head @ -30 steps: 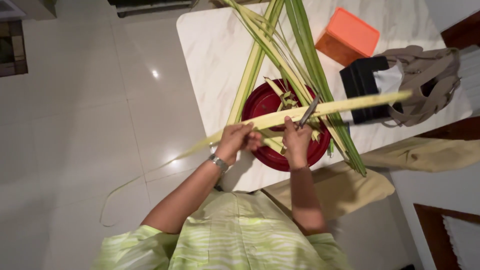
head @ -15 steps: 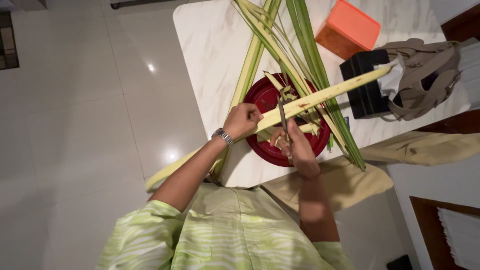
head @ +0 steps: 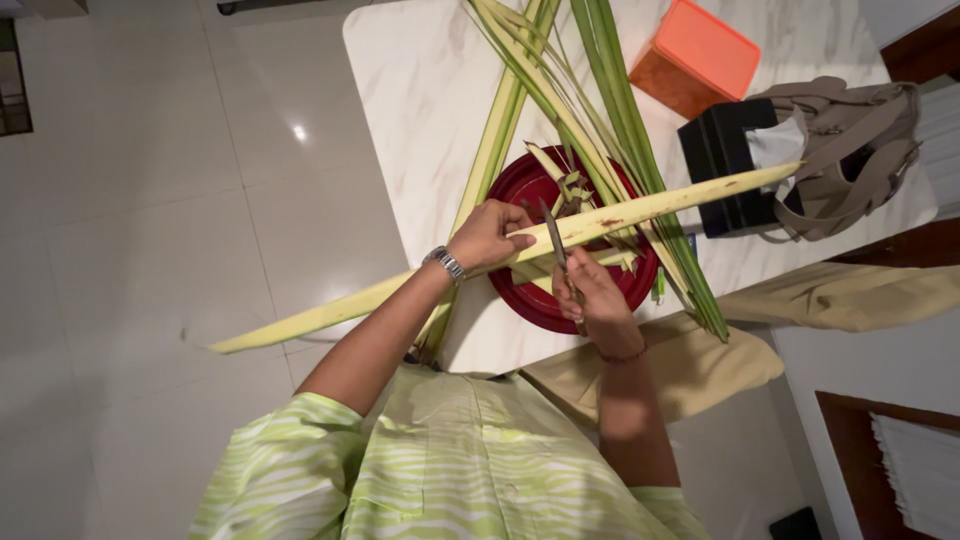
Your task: Weave palm leaves into a traditional decorative or functional structure.
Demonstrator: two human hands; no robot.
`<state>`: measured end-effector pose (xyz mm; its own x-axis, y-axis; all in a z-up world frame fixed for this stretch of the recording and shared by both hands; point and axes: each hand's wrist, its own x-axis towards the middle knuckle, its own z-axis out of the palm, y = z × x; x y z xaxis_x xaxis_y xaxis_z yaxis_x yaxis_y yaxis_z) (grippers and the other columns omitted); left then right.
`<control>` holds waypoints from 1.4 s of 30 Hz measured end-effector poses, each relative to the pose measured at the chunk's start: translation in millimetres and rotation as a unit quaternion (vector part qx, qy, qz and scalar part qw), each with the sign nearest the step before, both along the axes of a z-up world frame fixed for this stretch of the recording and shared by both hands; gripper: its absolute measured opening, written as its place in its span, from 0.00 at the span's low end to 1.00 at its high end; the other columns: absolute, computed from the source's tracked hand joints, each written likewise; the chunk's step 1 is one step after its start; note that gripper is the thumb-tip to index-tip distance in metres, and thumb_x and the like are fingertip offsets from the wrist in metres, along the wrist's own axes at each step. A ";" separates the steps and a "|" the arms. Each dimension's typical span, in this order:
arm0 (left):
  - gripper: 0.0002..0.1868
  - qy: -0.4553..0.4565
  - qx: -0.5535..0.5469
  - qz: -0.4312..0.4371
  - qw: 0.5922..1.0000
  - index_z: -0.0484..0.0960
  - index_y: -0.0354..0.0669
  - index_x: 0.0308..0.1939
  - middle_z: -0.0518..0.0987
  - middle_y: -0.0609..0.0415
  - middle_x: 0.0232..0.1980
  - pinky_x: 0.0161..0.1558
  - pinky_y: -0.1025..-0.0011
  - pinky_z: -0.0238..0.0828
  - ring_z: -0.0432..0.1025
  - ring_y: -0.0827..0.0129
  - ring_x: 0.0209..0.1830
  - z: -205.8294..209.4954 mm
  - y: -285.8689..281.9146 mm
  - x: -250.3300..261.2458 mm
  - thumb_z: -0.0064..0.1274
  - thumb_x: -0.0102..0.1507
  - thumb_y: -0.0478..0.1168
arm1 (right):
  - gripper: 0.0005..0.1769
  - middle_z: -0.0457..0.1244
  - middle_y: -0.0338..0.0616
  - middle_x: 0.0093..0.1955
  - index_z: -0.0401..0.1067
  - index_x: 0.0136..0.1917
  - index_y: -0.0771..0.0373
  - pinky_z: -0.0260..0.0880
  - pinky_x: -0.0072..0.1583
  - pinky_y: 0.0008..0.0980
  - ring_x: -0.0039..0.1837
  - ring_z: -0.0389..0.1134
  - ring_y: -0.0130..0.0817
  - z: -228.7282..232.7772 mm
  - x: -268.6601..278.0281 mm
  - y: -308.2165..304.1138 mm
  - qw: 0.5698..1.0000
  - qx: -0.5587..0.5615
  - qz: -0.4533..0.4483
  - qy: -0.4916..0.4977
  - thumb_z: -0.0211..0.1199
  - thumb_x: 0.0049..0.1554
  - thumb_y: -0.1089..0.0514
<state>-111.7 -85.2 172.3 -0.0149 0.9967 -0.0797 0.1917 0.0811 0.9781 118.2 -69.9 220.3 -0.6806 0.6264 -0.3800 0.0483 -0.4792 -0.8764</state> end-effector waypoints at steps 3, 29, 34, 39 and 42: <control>0.07 0.003 -0.037 -0.009 0.999 0.85 0.37 0.37 0.75 0.62 0.21 0.26 0.75 0.61 0.64 0.81 0.21 3.8 0.4 0.0 0.62 0.60 0.38 | 0.16 0.54 0.34 0.34 0.61 0.66 0.60 0.50 0.32 0.20 0.30 0.49 0.20 -9.8 2.9 3.7 1.000 -0.019 -0.002 0.010 0.45 0.70 0.51; 0.09 -0.230 -0.206 -0.029 0.951 0.87 0.37 0.35 0.84 0.54 0.25 0.26 0.77 0.61 0.68 0.79 0.21 -18.1 21.9 -8.0 0.58 0.65 0.38 | 0.29 0.54 0.33 0.33 0.53 0.81 0.63 0.53 0.32 0.20 0.31 0.51 0.18 -34.9 -5.3 -13.8 0.988 0.128 -0.064 -0.065 0.46 0.69 0.55; 0.09 -0.298 -0.183 -0.083 0.933 0.88 0.35 0.38 0.84 0.53 0.28 0.33 0.78 0.70 0.74 0.77 0.26 -25.2 17.8 -14.6 0.56 0.67 0.37 | 0.30 0.54 0.32 0.33 0.50 0.83 0.60 0.52 0.33 0.19 0.31 0.50 0.17 -39.0 -1.3 -18.5 0.990 0.111 -0.061 -0.057 0.45 0.69 0.55; 0.09 -0.350 -0.167 -0.091 0.917 0.86 0.32 0.39 0.84 0.51 0.30 0.33 0.77 0.72 0.75 0.74 0.26 -45.8 17.5 -12.9 0.53 0.67 0.35 | 0.32 0.53 0.31 0.35 0.47 0.84 0.56 0.51 0.33 0.18 0.32 0.49 0.17 -67.9 6.3 -20.0 0.986 0.150 -0.067 -0.034 0.46 0.70 0.55; 0.11 -0.348 -0.196 -0.066 0.915 0.86 0.28 0.38 0.84 0.54 0.30 0.27 0.77 0.70 0.71 0.76 0.23 -43.9 14.0 -9.2 0.52 0.67 0.35 | 0.33 0.56 0.31 0.37 0.43 0.85 0.55 0.51 0.34 0.18 0.33 0.49 0.17 -79.6 6.1 -22.2 0.984 0.160 -0.071 -0.037 0.46 0.69 0.55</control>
<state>-120.9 -71.3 128.4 0.2942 0.8790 -0.3753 -0.4319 0.4725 0.7682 124.3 -92.0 140.7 -0.5561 0.8085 -0.1927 0.0701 -0.1854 -0.9802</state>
